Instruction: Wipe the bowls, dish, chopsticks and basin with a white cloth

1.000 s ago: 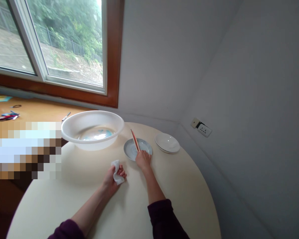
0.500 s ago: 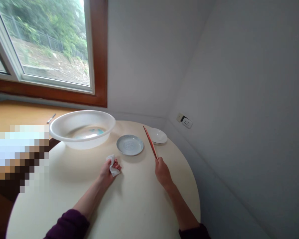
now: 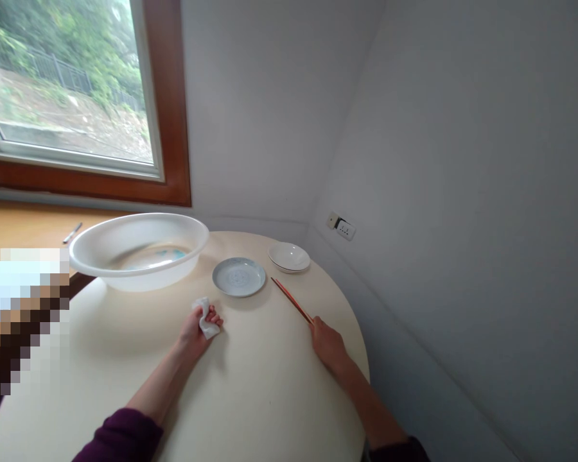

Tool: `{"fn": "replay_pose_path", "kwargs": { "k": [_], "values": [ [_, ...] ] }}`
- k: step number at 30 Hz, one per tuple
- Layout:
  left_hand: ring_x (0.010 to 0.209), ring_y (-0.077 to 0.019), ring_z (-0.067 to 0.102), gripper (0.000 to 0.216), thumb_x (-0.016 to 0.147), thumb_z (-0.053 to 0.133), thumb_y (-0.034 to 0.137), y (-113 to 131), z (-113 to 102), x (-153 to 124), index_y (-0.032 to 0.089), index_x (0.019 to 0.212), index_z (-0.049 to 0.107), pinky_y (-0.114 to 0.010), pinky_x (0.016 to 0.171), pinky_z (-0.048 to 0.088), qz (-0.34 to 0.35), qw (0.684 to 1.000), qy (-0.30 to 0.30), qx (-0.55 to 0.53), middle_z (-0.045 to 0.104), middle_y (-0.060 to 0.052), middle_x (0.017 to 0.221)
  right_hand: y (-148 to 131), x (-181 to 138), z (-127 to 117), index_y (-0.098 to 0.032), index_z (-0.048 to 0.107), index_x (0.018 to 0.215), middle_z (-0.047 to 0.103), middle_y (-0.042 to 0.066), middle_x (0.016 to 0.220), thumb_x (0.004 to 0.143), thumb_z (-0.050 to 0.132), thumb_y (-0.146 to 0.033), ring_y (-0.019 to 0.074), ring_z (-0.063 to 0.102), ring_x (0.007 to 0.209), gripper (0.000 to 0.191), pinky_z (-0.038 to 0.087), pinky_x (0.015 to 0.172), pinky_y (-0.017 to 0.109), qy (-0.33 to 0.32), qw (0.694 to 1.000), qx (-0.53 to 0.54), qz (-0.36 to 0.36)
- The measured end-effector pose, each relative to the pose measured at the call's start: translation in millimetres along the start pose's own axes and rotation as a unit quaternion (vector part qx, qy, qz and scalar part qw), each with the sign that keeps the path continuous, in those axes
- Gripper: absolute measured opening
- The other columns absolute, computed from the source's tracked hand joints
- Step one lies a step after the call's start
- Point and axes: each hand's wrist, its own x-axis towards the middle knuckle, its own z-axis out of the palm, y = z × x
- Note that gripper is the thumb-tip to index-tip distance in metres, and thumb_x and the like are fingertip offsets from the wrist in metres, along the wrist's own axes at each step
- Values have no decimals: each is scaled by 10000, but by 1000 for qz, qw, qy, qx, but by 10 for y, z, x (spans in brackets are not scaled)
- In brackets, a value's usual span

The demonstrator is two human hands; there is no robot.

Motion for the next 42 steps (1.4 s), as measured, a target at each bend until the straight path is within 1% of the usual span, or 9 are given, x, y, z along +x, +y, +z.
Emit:
{"fn": "replay_pose_path", "kwargs": {
  "k": [5, 11, 16, 21, 28, 35, 42],
  "values": [
    [370, -79, 366, 298, 810, 339, 89, -1, 6, -1, 146, 547, 466, -183, 427, 380, -2, 1000, 5, 3, 331, 30, 415, -25, 207, 23, -141, 503, 1006, 641, 141, 994, 936, 277, -249, 227, 631, 865, 260, 386, 659, 289, 8, 1000, -18, 10],
    [374, -77, 380, 279, 804, 360, 79, 6, 11, -6, 146, 554, 465, -178, 430, 379, -3, 1000, 5, 3, 345, 32, 423, -29, 415, 6, -165, 508, 1004, 655, 116, 952, 938, 294, -285, 210, 633, 865, 253, 388, 660, 280, 11, 1000, -10, 4],
    [371, -77, 374, 284, 808, 357, 77, 7, 9, -3, 146, 555, 468, -180, 427, 378, -1, 1000, 5, 5, 342, 32, 420, -85, 517, 7, -163, 511, 1011, 656, 113, 920, 937, 297, -289, 204, 631, 856, 258, 390, 656, 280, 26, 999, -6, 18],
    [374, -81, 375, 296, 811, 341, 74, 10, 8, -2, 145, 556, 474, -187, 432, 388, -2, 1000, 3, 11, 346, 28, 417, -125, 549, 55, -170, 513, 1030, 639, 108, 947, 939, 289, -297, 192, 610, 888, 273, 391, 676, 272, 61, 998, -4, 23],
    [381, -77, 378, 311, 823, 337, 84, 7, 16, -12, 135, 552, 482, -185, 435, 389, -4, 1000, 5, 9, 337, 28, 424, -103, 560, 129, -160, 528, 1013, 638, 107, 908, 932, 298, -290, 191, 605, 856, 277, 388, 664, 265, 93, 995, -7, 23],
    [381, -73, 376, 322, 828, 328, 79, 11, 25, -17, 131, 551, 483, -179, 425, 378, -4, 1000, 11, 8, 343, 27, 425, -107, 543, 143, -160, 550, 962, 645, 94, 880, 921, 333, -283, 184, 605, 830, 253, 371, 642, 257, 117, 993, -4, 26],
    [374, -73, 365, 341, 837, 320, 92, 12, 23, -2, 125, 539, 481, -187, 426, 383, -3, 1000, 21, 10, 337, 28, 418, -106, 536, 122, -160, 564, 920, 651, 82, 847, 912, 367, -304, 175, 602, 775, 244, 351, 615, 254, 126, 992, 8, 28]
  ]
}}
